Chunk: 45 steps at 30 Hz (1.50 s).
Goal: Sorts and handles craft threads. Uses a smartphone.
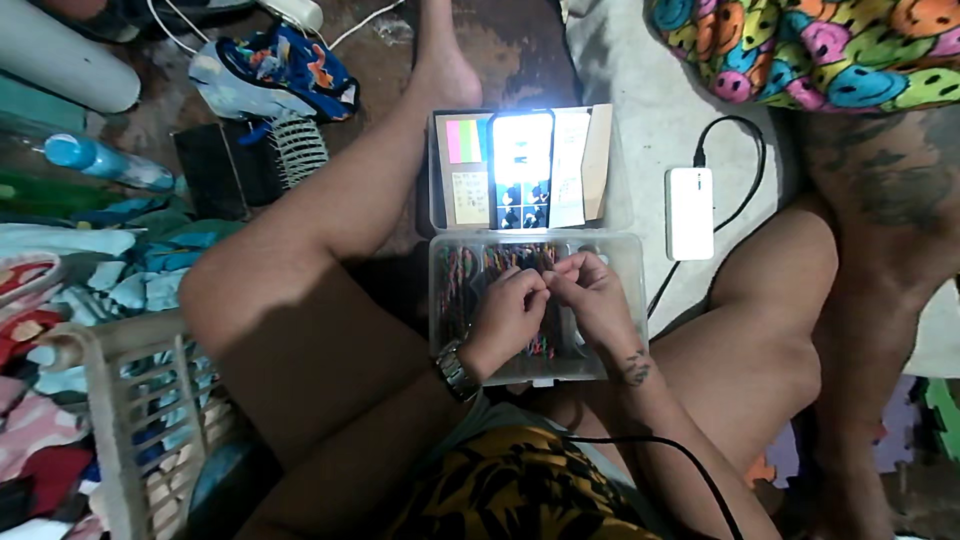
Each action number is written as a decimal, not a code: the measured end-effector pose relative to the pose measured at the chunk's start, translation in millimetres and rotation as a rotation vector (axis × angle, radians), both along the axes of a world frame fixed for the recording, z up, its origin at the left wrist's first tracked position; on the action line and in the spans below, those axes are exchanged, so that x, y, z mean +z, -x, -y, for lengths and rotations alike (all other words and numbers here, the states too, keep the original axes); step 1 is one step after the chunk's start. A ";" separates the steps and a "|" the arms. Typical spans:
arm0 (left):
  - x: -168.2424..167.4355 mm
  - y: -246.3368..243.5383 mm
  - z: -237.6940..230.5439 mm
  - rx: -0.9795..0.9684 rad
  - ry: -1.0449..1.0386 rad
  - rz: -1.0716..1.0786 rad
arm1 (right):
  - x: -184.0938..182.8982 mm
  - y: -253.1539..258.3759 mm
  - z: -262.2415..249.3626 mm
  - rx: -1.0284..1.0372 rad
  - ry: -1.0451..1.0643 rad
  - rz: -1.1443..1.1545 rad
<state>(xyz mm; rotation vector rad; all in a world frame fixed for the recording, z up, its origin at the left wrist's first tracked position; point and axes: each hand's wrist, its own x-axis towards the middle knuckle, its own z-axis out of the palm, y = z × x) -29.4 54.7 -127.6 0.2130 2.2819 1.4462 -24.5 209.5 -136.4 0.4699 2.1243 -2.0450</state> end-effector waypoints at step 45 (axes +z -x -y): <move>25.0 4.6 9.1 0.040 -0.568 0.605 | -3.9 1.4 -30.1 0.314 0.481 -0.119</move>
